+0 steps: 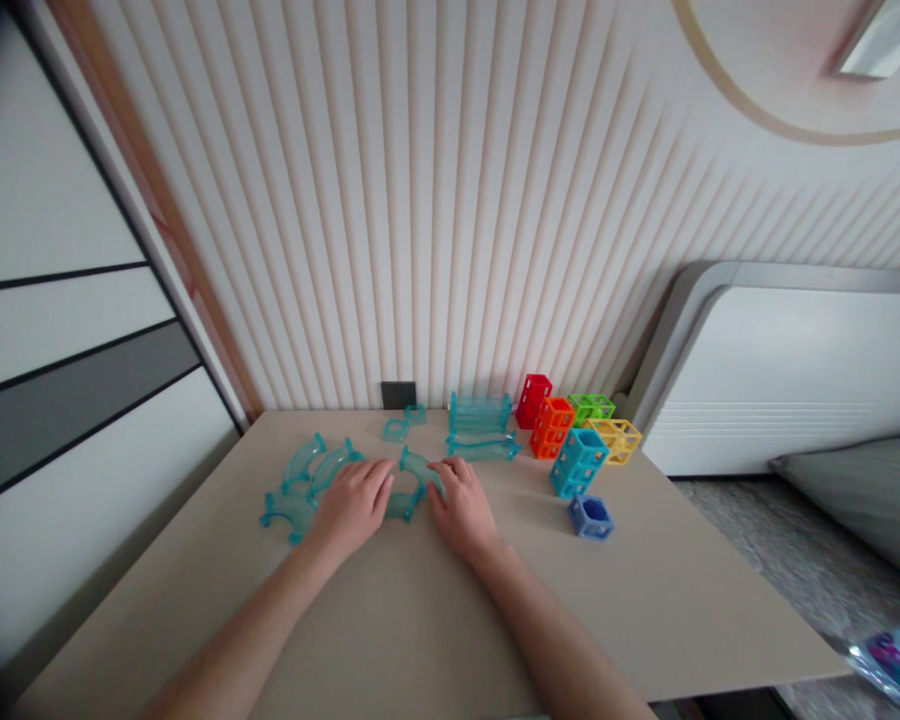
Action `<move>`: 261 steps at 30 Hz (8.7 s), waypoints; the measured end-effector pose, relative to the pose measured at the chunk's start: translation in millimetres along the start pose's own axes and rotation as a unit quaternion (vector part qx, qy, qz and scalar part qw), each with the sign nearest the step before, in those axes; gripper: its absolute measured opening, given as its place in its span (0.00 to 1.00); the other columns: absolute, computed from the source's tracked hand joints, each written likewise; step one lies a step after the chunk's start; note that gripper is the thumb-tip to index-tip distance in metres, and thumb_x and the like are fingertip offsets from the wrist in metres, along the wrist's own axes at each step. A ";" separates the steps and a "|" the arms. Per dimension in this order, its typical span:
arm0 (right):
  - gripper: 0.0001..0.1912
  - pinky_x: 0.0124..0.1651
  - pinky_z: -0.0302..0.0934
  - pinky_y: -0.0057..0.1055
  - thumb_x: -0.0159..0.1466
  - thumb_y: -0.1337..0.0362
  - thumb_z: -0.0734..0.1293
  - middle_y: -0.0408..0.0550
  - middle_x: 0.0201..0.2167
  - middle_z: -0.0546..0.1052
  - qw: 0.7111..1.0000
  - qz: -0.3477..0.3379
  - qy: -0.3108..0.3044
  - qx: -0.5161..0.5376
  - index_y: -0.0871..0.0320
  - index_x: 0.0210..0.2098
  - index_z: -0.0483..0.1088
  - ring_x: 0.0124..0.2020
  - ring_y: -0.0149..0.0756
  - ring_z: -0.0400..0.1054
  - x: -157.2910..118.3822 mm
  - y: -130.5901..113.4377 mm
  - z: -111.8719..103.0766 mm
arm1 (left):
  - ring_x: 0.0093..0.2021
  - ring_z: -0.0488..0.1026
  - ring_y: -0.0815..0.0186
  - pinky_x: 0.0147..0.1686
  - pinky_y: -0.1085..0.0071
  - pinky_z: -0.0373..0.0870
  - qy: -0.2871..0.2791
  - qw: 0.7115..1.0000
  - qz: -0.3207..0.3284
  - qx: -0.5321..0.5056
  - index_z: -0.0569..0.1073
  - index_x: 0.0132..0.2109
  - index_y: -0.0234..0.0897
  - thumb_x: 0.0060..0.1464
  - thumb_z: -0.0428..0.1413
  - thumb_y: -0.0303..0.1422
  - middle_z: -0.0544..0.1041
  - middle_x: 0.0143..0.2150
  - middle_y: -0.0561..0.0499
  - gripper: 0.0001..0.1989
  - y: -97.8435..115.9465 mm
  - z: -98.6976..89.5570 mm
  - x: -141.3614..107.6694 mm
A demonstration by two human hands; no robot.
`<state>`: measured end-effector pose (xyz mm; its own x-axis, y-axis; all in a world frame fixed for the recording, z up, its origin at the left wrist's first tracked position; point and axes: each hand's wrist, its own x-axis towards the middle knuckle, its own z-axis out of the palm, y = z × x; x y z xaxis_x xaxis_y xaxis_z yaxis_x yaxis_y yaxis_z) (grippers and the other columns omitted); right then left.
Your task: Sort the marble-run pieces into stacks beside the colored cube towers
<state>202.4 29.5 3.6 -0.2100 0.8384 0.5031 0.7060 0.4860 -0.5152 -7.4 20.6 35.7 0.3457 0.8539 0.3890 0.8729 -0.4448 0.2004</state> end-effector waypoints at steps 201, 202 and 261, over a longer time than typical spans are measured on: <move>0.35 0.46 0.70 0.39 0.64 0.54 0.68 0.56 0.49 0.78 0.986 0.065 0.114 0.100 0.59 0.66 0.58 0.39 0.41 0.73 0.4 -5.8 -3.9 | 0.44 0.79 0.61 0.44 0.62 0.81 0.230 0.899 -0.070 -0.365 0.67 0.53 0.39 0.55 0.63 0.37 0.78 0.46 0.45 0.21 -0.4 33.9 -4.9; 0.34 0.46 0.70 0.39 0.64 0.55 0.68 0.56 0.50 0.78 0.986 0.062 0.112 0.104 0.59 0.65 0.59 0.40 0.40 0.73 0.5 -5.8 -3.8 | 0.44 0.79 0.61 0.44 0.62 0.81 0.230 0.900 -0.070 -0.363 0.67 0.53 0.39 0.55 0.63 0.38 0.78 0.47 0.45 0.21 0.0 33.5 -5.0; 0.31 0.63 0.63 0.49 0.63 0.55 0.71 0.57 0.61 0.70 0.964 0.050 0.116 0.233 0.56 0.63 0.64 0.60 0.48 0.68 -0.2 5.3 1.4 | 0.51 0.79 0.56 0.48 0.57 0.80 0.253 0.879 -0.069 -0.397 0.68 0.53 0.39 0.57 0.61 0.37 0.77 0.55 0.40 0.18 5.2 32.7 -5.9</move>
<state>205.3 32.3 -0.2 0.0387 0.8350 0.5490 0.3235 0.5093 -0.7975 6.4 22.1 5.0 -0.1176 0.7746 0.6214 0.3089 -0.5661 0.7643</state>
